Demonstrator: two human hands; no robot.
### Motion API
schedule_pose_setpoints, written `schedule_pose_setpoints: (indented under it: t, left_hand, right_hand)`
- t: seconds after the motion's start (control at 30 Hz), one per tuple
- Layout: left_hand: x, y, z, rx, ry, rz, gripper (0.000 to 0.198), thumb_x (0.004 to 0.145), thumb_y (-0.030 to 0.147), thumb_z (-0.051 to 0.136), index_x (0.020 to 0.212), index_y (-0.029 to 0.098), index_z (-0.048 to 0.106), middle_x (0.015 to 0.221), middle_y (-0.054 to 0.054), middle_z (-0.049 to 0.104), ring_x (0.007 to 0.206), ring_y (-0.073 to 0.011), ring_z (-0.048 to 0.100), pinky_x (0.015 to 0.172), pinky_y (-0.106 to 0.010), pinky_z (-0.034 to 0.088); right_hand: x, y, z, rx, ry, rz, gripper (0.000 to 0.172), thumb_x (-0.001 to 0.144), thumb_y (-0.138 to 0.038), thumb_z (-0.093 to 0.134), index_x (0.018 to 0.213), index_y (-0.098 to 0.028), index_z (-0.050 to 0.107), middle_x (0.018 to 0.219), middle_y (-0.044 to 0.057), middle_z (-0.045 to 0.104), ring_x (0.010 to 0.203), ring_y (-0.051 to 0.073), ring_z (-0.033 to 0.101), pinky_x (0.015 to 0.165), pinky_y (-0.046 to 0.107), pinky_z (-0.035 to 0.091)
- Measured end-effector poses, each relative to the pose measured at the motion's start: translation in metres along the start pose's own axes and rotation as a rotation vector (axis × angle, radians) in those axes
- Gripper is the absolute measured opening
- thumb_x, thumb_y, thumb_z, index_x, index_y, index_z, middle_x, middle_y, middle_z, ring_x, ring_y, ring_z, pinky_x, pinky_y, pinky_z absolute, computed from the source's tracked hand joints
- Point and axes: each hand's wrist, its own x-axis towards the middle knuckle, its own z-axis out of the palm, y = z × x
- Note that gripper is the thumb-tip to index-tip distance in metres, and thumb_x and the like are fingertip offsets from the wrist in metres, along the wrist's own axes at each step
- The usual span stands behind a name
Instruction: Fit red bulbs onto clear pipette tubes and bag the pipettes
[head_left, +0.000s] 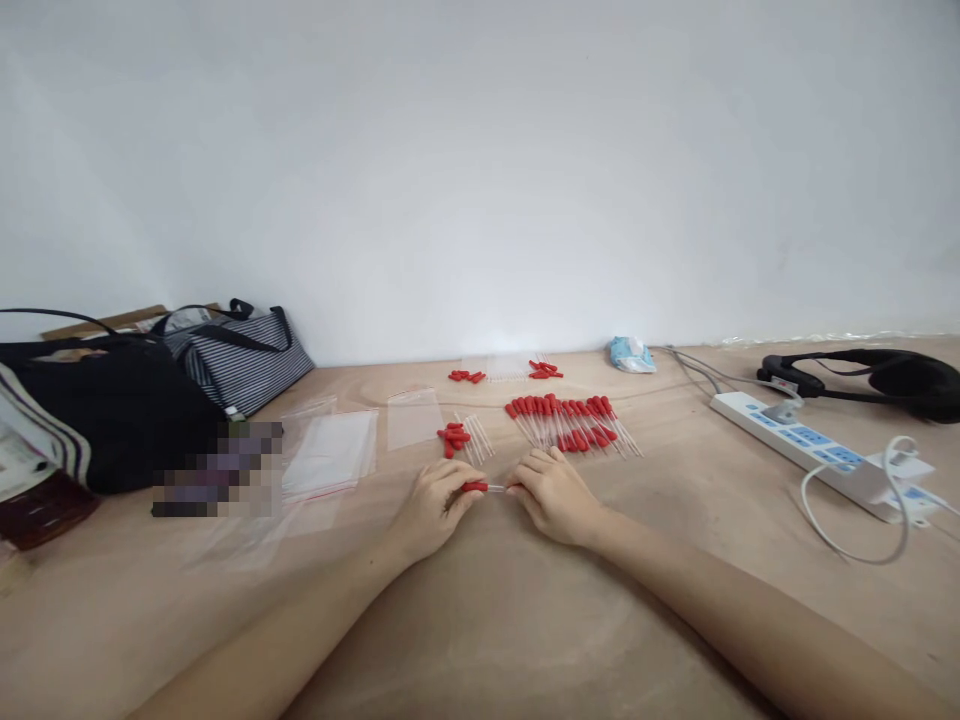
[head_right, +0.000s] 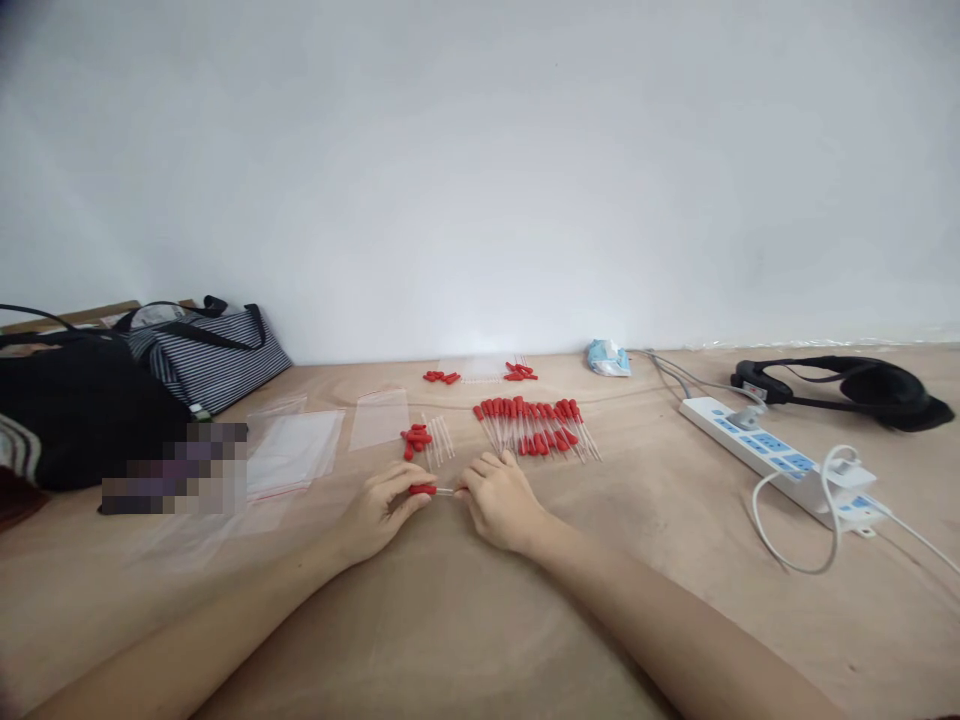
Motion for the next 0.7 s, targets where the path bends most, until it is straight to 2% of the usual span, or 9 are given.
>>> schedule_pose_setpoints:
  t: [0.07,0.13,0.23,0.3,0.37,0.43,0.57,0.7]
  left_hand:
    - [0.000,-0.003,-0.001,-0.007,0.064,-0.042,0.027,0.082,0.026,0.048,0.109,0.022,0.049,0.104,-0.005,0.056,0.098,-0.0188,0.050,0.085,-0.034,0.039]
    - [0.000,-0.005,-0.001,0.003,0.121,-0.108,0.034,0.080,0.026,0.050,0.114,0.021,0.045,0.109,-0.007,0.052,0.102,-0.0203,0.048,0.087,-0.036,0.038]
    - [-0.001,-0.006,-0.001,0.006,0.105,-0.200,0.027,0.078,0.023,0.051,0.105,0.020,0.050,0.102,-0.006,0.052,0.096,-0.0202,0.050,0.084,-0.036,0.041]
    - [-0.001,-0.007,-0.001,0.006,0.063,-0.222,0.021,0.077,0.022,0.052,0.098,0.019,0.053,0.098,-0.005,0.052,0.094,-0.0201,0.051,0.083,-0.036,0.042]
    - [-0.001,-0.008,0.000,0.011,0.038,-0.217,0.018,0.075,0.021,0.053,0.093,0.019,0.055,0.096,-0.005,0.052,0.093,-0.0201,0.051,0.083,-0.037,0.041]
    - [-0.001,-0.008,0.000,0.016,0.033,-0.207,0.016,0.075,0.020,0.053,0.090,0.019,0.057,0.095,-0.005,0.052,0.092,-0.0200,0.051,0.083,-0.037,0.042]
    - [-0.001,-0.008,0.001,0.011,0.036,-0.208,0.015,0.074,0.020,0.053,0.088,0.019,0.058,0.092,-0.004,0.052,0.090,-0.0193,0.052,0.081,-0.036,0.042]
    - [-0.001,-0.006,0.001,0.012,0.033,-0.225,0.013,0.074,0.020,0.053,0.086,0.019,0.058,0.090,-0.004,0.052,0.087,-0.0189,0.052,0.079,-0.035,0.043]
  right_hand:
    - [0.001,0.007,-0.001,-0.025,0.008,0.061,0.017,0.083,-0.019,0.041,0.080,-0.016,0.058,0.081,0.007,0.060,0.080,0.018,0.049,0.070,0.030,0.029]
    - [0.005,0.021,-0.005,-0.017,0.053,0.213,0.017,0.083,-0.019,0.040,0.082,-0.015,0.057,0.084,0.008,0.061,0.081,0.018,0.051,0.071,0.029,0.031]
    - [0.013,0.050,-0.012,-0.005,0.160,0.563,0.021,0.082,-0.019,0.038,0.090,-0.014,0.056,0.091,0.010,0.062,0.085,0.019,0.054,0.071,0.027,0.034]
    - [0.018,0.069,-0.017,-0.035,0.166,0.755,0.024,0.082,-0.022,0.037,0.097,-0.014,0.054,0.091,0.011,0.062,0.087,0.021,0.056,0.070,0.027,0.035]
    - [0.022,0.082,-0.019,-0.058,0.135,0.875,0.026,0.082,-0.025,0.038,0.100,-0.013,0.053,0.089,0.012,0.063,0.087,0.022,0.057,0.069,0.028,0.036]
    - [0.024,0.089,-0.017,-0.074,0.091,0.925,0.027,0.081,-0.025,0.039,0.101,-0.013,0.052,0.089,0.014,0.063,0.089,0.023,0.057,0.069,0.029,0.037]
    - [0.025,0.092,-0.011,-0.112,0.038,0.935,0.028,0.079,-0.024,0.042,0.101,-0.011,0.052,0.090,0.016,0.062,0.092,0.025,0.056,0.071,0.031,0.038]
    - [0.024,0.086,-0.010,-0.159,0.085,0.863,0.026,0.077,-0.022,0.043,0.098,-0.012,0.054,0.092,0.014,0.062,0.090,0.025,0.056,0.073,0.031,0.037]
